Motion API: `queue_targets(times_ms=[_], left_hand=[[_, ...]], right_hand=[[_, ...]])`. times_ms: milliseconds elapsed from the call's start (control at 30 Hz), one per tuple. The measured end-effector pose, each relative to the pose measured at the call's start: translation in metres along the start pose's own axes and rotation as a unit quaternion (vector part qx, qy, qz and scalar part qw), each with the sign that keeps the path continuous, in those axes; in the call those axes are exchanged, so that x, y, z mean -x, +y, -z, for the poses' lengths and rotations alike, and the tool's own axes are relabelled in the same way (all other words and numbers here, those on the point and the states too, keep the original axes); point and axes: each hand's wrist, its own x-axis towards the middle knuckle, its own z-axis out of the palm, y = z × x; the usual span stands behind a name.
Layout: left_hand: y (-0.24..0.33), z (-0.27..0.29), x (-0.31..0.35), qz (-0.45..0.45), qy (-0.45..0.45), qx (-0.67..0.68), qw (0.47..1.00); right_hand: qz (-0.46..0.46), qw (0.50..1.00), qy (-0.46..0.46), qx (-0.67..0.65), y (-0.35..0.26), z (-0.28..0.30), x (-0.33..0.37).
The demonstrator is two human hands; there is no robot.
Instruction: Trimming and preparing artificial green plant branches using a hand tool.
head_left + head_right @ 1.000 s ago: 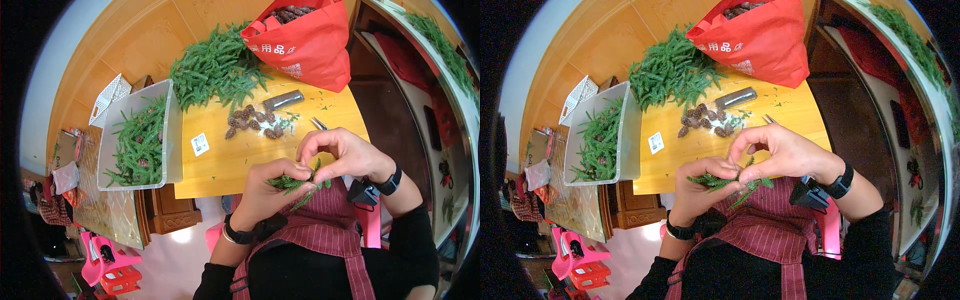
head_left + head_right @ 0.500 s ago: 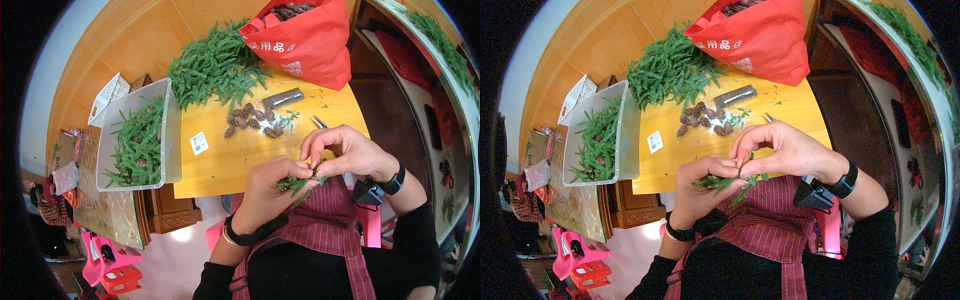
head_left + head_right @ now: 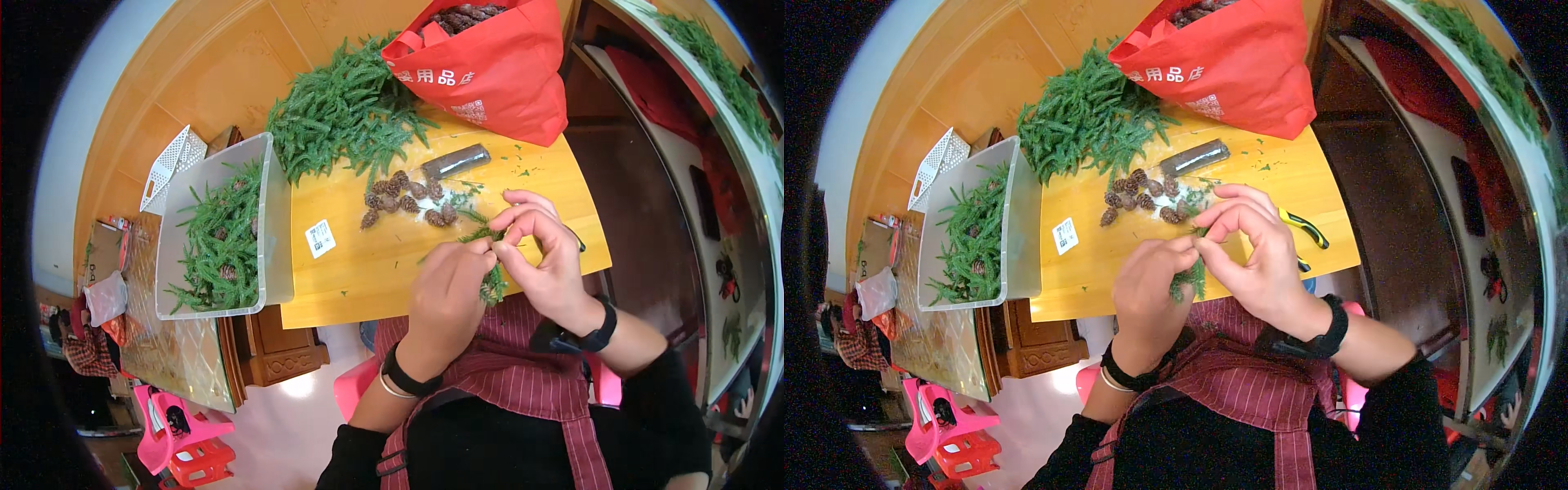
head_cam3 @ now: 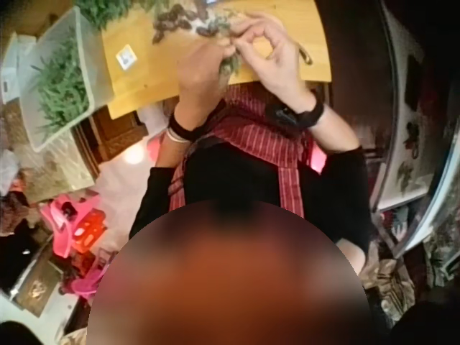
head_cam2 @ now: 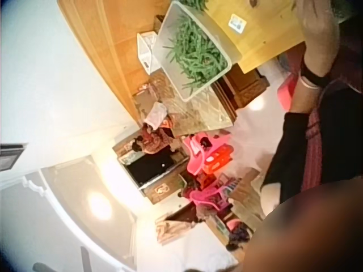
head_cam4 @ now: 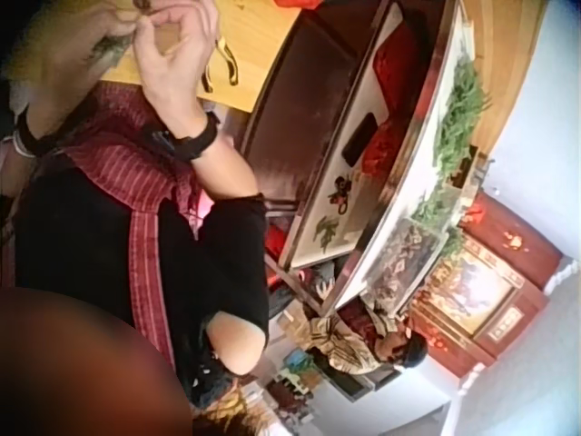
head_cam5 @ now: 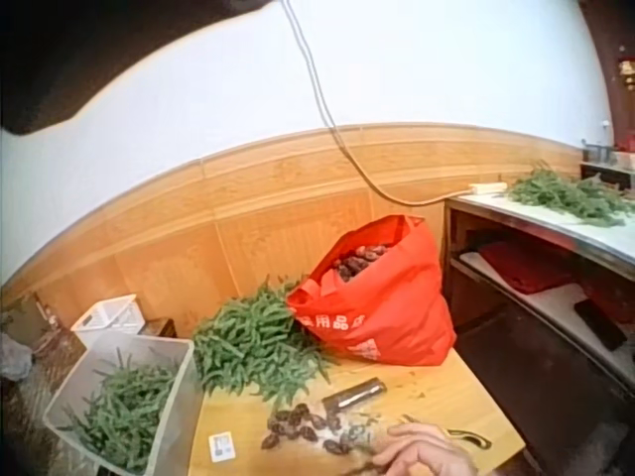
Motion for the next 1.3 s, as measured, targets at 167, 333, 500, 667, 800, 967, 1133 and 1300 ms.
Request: queue_targets(times_ms=[167,333,500,667,800,967,1133,1300], left_hand=[[-0.007,0.010,0.008,0.215,-0.042,0.282,0.934],[-0.006,0.016,0.000,0.231,-0.059,0.378,0.895],[-0.009,0.023,-0.002,0.251,-0.092,0.471,0.841],[-0.021,0.033,-0.006,0.266,-0.167,0.530,0.787],[-0.026,0.035,-0.007,0.295,-0.193,0.581,0.733],[-0.030,0.024,-0.006,0.277,-0.202,0.684,0.644],[-0.029,0.016,-0.002,0.275,-0.181,0.728,0.602],[-0.027,0.017,-0.002,0.286,-0.201,0.732,0.584]], right_hand=[[-0.102,0.994,-0.030,-0.002,0.028,0.031,0.010],[-0.169,0.913,-0.161,0.335,0.076,0.066,0.036],[-0.109,0.910,-0.168,0.364,0.083,0.064,0.042],[-0.154,0.956,-0.118,0.222,0.093,0.086,0.041],[-0.297,0.948,-0.006,-0.118,0.044,0.097,0.036],[-0.113,0.962,-0.246,0.032,-0.002,0.113,0.022],[0.032,0.960,-0.266,0.080,-0.011,0.098,0.012],[0.079,0.953,-0.279,0.083,-0.013,0.095,0.006]])
